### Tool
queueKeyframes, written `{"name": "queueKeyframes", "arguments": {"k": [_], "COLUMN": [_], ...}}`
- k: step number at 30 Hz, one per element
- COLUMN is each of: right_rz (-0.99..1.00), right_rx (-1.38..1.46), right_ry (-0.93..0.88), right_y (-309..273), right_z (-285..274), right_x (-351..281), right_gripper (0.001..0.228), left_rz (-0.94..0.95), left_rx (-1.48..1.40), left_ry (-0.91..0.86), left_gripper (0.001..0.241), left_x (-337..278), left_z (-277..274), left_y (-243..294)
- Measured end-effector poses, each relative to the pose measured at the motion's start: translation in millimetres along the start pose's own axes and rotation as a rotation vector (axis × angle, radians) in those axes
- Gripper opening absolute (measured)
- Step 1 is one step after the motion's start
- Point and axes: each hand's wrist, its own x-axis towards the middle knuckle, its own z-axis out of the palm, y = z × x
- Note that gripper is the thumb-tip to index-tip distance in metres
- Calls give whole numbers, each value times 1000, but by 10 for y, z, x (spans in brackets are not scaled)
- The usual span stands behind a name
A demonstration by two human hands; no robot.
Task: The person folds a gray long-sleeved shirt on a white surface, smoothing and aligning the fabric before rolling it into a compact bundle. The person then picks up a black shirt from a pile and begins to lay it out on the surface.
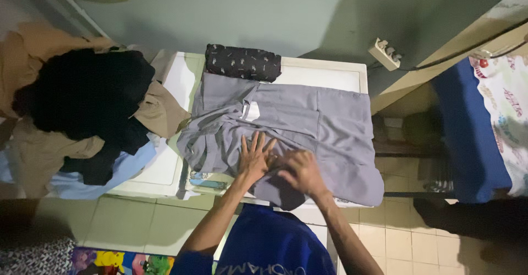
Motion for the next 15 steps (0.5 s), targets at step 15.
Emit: {"name": "queueKeyframes", "arguments": {"k": [15], "right_rz": [-171], "right_rx": [-128], "right_ry": [-162], "right_y": [-315], "right_z": [200], "right_x": [-38], "right_gripper": [47], "left_rz": [6], "left_rx": [-316], "left_ry": [232], "left_gripper": [36], "left_x": [226], "left_z": [190], "left_y": [-138]}}
